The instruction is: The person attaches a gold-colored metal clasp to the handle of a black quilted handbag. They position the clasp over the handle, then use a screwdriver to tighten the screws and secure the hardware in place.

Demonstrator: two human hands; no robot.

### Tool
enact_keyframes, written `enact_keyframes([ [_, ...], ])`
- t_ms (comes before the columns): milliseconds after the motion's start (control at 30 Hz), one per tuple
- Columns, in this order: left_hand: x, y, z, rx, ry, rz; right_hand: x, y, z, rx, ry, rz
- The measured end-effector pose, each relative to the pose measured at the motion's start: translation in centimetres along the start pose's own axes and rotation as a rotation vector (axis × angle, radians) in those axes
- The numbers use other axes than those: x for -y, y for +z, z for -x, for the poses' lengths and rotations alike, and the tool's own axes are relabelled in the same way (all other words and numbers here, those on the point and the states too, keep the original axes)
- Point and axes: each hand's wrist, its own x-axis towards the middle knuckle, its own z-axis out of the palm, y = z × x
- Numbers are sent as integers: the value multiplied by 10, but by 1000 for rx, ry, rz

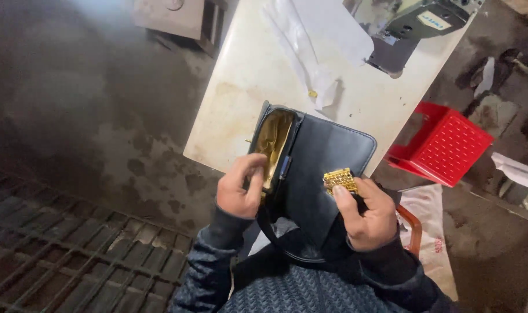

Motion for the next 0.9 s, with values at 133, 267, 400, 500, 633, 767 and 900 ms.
enact_keyframes([
  [133, 14, 16, 25, 99, -78, -93, -8, 1, -1, 19, 28, -46],
  [267, 39, 39, 34, 119, -141, -239, -16, 7, 0, -11, -37, -51],
  [400, 67, 50, 30, 111, -40, -334, -5, 11, 1, -19, 20, -94],
  [500, 60, 36, 13, 124, -151, -160, 1, 14, 1, -191, -59, -182],
  [633, 43, -3, -19, 154, -508, 197, 18, 19, 11, -82, 140, 51],
  [767, 39, -58, -97, 21, -428, 321, 52, 37, 12, -120, 252, 127],
  [900, 125, -63, -145, 162, -148, -346, 77, 51, 9, -132, 298, 131],
])
